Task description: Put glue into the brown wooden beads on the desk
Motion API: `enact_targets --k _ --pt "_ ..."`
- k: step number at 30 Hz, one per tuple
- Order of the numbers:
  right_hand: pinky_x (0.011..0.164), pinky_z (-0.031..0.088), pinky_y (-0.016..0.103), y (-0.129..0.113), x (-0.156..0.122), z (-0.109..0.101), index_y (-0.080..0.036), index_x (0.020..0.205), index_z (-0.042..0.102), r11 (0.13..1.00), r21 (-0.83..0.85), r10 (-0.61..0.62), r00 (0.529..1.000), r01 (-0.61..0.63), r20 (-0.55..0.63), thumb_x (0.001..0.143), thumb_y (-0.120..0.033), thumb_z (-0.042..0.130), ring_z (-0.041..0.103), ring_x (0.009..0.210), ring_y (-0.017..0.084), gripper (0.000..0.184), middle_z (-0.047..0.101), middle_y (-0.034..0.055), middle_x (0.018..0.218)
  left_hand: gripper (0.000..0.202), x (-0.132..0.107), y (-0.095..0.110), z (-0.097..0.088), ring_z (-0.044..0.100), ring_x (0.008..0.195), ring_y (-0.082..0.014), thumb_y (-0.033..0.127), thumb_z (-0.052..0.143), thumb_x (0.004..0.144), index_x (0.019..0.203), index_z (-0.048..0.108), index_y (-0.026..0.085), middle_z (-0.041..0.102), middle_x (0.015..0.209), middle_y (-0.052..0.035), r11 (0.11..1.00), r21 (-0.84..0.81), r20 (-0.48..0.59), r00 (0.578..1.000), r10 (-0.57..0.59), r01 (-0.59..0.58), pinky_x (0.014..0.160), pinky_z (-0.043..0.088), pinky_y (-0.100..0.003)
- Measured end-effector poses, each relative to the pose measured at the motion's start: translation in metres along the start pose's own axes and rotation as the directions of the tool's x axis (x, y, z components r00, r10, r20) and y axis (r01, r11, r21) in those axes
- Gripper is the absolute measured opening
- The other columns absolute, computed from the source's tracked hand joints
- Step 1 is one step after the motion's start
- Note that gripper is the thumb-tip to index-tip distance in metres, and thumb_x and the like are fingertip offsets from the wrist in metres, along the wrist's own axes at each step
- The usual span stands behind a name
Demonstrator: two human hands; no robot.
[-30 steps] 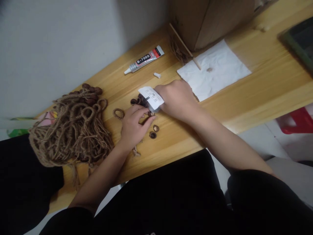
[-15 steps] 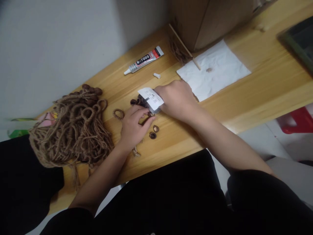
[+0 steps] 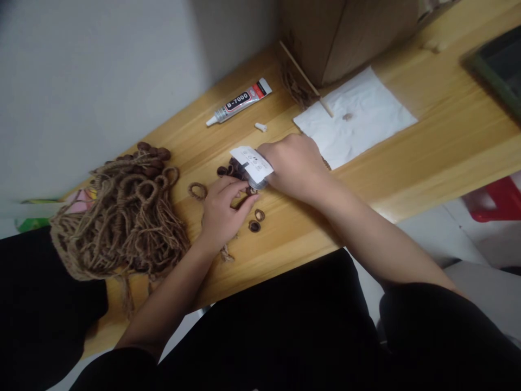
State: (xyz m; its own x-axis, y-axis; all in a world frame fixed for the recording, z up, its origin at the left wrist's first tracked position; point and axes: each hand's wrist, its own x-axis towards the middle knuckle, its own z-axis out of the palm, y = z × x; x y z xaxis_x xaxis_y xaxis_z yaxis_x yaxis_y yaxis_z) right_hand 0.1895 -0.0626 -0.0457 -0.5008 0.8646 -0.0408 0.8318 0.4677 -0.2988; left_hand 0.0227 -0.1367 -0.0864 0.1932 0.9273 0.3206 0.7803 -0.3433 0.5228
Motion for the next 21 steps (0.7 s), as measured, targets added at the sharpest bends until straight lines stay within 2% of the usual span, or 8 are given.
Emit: enact_targets --k 4,9,14,21 --pt "0.06 0.027 0.027 -0.0012 0.0002 0.0006 -0.017 0.076 0.061 1.0 0.019 0.019 1.0 -0.019 0.001 0.077 -0.027 0.051 0.053 0.066 0.016 0.014 0.058 0.0042 0.062 0.012 -0.0003 0.0006 0.0001 0.058 0.08 -0.0182 0.026 0.066 0.081 0.088 0.063 0.017 0.063 0.085 -0.0049 1.0 0.013 -0.008 1.0 -0.005 0.005 0.075 0.048 -0.033" --pt "0.058 0.023 0.027 -0.0032 0.0007 -0.0031 -0.017 0.075 0.061 0.998 -0.031 0.048 0.998 -0.047 0.031 0.073 -0.023 0.052 0.048 0.061 0.014 0.011 0.058 0.0037 0.063 0.012 -0.0003 0.0006 0.0003 0.058 0.08 -0.0179 0.025 0.066 0.081 0.089 0.063 0.017 0.063 0.085 -0.0051 1.0 0.005 -0.013 1.0 0.009 -0.009 0.075 0.048 -0.033" --pt "0.06 0.024 0.028 -0.0009 0.0001 -0.0084 -0.016 0.072 0.058 0.989 -0.062 0.135 0.991 -0.134 0.007 0.074 -0.019 0.05 0.048 0.063 0.015 0.009 0.058 0.0048 0.066 0.013 -0.0003 0.0003 0.0003 0.059 0.082 -0.0178 0.024 0.066 0.081 0.091 0.064 0.017 0.063 0.087 -0.0052 1.0 -0.002 -0.015 1.0 0.006 -0.006 0.077 0.049 -0.033" --pt "0.06 0.025 0.028 -0.0021 0.0006 -0.0042 -0.017 0.073 0.058 0.998 -0.009 0.07 0.996 -0.07 0.046 0.079 -0.026 0.047 0.05 0.064 0.016 0.016 0.057 0.0048 0.064 0.012 -0.0004 0.0012 -0.0005 0.059 0.08 -0.0174 0.025 0.067 0.081 0.089 0.063 0.018 0.063 0.086 -0.0045 1.0 0.008 0.002 1.0 -0.009 0.009 0.074 0.048 -0.032"
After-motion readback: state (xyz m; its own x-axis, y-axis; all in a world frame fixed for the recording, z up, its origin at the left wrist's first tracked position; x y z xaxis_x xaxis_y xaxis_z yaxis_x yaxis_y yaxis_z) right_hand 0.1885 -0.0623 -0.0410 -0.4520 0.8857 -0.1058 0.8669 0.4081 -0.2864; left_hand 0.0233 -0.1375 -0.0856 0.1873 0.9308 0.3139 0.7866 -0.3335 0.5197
